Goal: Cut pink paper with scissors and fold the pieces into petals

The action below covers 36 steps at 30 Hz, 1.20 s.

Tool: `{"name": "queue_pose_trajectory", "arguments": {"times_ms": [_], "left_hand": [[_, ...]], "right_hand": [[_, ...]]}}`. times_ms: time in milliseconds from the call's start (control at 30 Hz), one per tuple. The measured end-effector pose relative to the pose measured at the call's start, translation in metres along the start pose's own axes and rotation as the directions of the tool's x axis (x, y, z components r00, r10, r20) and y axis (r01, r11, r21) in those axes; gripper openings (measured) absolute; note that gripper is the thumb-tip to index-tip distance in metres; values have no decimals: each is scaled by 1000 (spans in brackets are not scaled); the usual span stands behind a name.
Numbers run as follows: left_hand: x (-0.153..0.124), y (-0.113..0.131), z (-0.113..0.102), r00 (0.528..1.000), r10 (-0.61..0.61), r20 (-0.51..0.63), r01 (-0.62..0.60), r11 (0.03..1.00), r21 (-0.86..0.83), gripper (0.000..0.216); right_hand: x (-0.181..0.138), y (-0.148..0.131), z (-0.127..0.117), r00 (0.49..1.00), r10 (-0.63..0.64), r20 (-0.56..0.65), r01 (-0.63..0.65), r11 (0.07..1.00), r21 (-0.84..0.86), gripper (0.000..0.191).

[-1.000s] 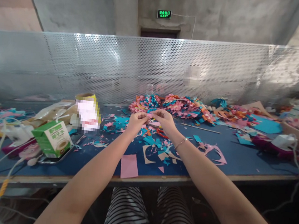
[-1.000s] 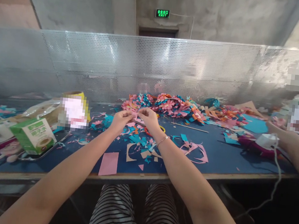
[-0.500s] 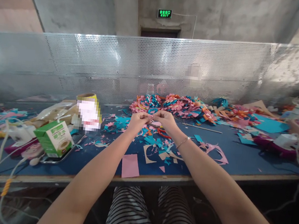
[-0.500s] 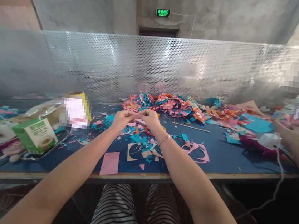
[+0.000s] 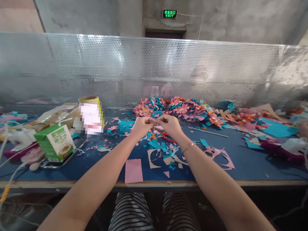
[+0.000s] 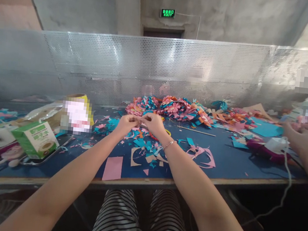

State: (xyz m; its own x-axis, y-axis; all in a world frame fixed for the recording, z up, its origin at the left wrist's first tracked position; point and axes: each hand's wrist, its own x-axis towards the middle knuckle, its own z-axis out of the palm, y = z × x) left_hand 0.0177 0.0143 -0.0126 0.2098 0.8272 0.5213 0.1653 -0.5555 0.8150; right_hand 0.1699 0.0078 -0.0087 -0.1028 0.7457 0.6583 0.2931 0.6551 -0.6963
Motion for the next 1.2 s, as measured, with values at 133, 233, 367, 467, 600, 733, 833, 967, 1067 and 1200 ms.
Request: {"name": "queue_pose_trajectory", "arguments": {"times_ms": [133, 233, 367, 467, 600, 733, 833, 967, 1067, 1200], "left_hand": [[0, 4, 0, 1000, 20, 0, -20, 1000, 6, 5], [-1, 8, 1, 1000, 16, -8, -16, 1000, -5, 5], [-1, 7, 3, 997, -46, -60, 40, 995, -92, 8], [0, 3, 4, 983, -113, -143, 81, 975, -209, 10], [-1, 5, 4, 966, -193, -174, 127, 934, -334, 14], [-4, 11, 5, 955, -255, -152, 190, 919, -346, 17], [-5, 14, 6, 950, -274, -149, 208, 913, -351, 16], [-6, 15, 6, 950, -274, -148, 202, 904, -376, 13], [-5, 13, 4, 953, -239, -184, 162, 919, -358, 9], [-4, 11, 2, 953, -190, -235, 105, 938, -331, 10]], "right_hand": [[2, -1, 0, 1000, 13, 3, -13, 1000, -2, 11], [4, 2, 1, 1000, 9, 22, -10, 999, 54, 11], [6, 8, 3, 1000, 16, -1, -16, 990, 141, 15], [5, 7, 2, 998, 41, -44, -34, 990, 139, 19], [1, 2, 2, 999, -10, -42, 12, 999, 50, 19], [0, 3, 1, 992, -102, -73, 96, 992, -83, 19], [1, 6, 1, 985, -148, -89, 135, 981, -138, 19], [1, 5, 1, 964, -245, -104, 223, 957, -185, 16], [0, 3, 1, 940, -324, -105, 295, 929, -221, 13], [-1, 2, 2, 917, -387, -96, 352, 900, -258, 12]]}}
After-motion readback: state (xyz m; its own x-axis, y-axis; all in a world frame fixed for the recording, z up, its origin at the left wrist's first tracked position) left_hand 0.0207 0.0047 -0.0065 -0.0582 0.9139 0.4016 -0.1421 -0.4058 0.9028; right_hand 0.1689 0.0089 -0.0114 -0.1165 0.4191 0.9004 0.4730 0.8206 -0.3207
